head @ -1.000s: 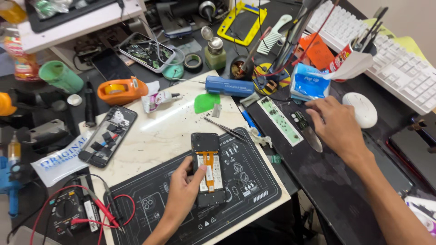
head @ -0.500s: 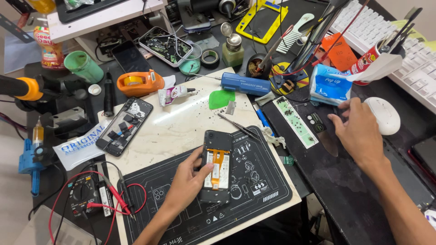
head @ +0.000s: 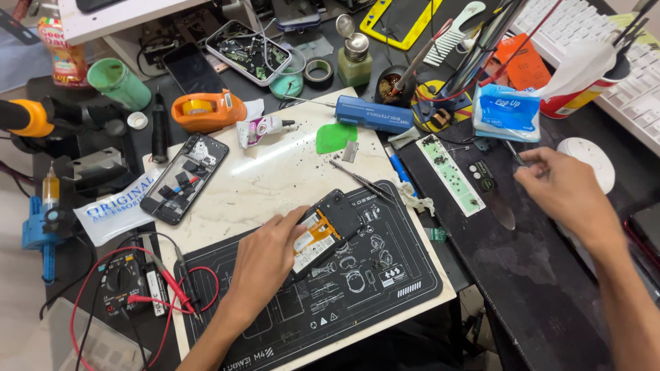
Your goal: The person cleans and reassembles internal components of a tablet and mobile device by hand, using a cloth to wipe edges and a small screwdriver to secure a component.
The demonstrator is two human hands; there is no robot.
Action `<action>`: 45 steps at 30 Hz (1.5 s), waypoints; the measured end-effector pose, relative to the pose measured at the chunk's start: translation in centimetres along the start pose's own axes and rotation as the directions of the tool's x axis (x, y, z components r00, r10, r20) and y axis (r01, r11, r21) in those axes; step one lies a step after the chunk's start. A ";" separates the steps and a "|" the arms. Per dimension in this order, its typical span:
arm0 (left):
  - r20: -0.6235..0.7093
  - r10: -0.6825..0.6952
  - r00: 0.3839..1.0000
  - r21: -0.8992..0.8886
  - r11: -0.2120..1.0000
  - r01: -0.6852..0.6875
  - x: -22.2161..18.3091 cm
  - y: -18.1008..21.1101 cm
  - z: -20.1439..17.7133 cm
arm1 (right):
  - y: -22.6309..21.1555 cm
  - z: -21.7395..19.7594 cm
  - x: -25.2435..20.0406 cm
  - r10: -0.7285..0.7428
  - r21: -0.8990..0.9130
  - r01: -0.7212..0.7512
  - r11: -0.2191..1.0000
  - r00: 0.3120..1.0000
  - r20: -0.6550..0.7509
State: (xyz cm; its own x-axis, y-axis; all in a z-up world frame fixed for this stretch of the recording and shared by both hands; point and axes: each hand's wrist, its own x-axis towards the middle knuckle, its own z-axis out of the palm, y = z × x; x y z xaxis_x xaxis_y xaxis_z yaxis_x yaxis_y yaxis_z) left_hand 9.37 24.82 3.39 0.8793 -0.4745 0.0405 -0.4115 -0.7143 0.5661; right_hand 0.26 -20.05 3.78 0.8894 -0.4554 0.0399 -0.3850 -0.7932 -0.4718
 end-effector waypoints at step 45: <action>0.010 0.478 0.878 -0.470 0.777 -0.418 0.1 7.2 1.3 | -9.0 -2.5 -3.6 -0.159 0.869 -0.033 0.494 0.979 0.127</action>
State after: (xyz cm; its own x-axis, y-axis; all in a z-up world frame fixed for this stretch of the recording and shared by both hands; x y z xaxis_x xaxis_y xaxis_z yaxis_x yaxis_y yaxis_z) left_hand 6.17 18.98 6.42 0.5727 -0.7637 0.2980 -0.5750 -0.1151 0.8100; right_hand -0.10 -12.26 10.13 0.9634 -0.2679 0.0022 -0.0049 -0.0258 -0.9997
